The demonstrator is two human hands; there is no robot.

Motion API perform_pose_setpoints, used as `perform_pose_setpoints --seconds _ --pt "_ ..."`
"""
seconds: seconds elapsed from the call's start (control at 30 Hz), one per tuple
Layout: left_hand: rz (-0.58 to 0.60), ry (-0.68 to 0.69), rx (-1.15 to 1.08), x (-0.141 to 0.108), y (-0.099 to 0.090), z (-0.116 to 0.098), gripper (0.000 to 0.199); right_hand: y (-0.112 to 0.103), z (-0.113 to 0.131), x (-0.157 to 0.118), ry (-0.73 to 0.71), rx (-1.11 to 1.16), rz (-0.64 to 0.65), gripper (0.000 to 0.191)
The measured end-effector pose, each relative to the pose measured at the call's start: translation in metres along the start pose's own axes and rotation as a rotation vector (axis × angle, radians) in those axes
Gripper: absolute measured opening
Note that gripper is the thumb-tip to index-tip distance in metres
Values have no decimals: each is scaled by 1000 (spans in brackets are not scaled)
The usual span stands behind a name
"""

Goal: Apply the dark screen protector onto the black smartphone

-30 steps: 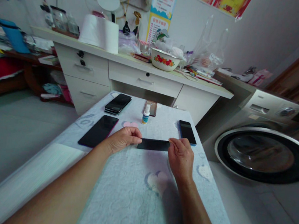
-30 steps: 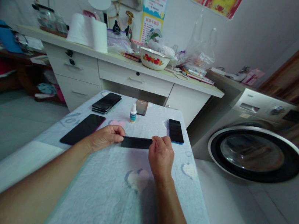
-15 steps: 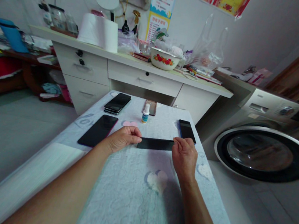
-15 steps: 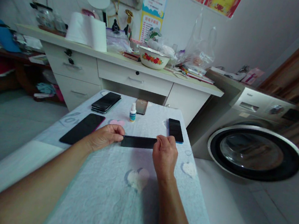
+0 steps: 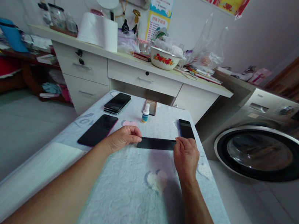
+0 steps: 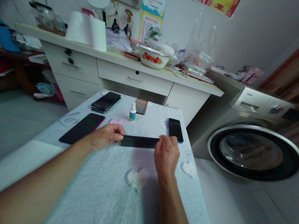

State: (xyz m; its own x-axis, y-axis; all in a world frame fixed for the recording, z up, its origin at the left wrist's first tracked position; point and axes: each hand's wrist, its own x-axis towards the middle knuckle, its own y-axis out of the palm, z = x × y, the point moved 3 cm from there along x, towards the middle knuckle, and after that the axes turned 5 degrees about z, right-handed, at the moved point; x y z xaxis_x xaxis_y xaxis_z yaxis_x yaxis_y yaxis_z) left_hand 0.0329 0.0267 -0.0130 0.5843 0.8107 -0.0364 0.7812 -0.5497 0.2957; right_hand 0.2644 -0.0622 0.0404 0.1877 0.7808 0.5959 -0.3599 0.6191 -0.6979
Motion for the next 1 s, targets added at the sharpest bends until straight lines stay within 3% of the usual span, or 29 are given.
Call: perform_pose_setpoints --seconds 1.0 --pt "8 1 1 1 0 2 25 15 40 -12 -195 168 177 24"
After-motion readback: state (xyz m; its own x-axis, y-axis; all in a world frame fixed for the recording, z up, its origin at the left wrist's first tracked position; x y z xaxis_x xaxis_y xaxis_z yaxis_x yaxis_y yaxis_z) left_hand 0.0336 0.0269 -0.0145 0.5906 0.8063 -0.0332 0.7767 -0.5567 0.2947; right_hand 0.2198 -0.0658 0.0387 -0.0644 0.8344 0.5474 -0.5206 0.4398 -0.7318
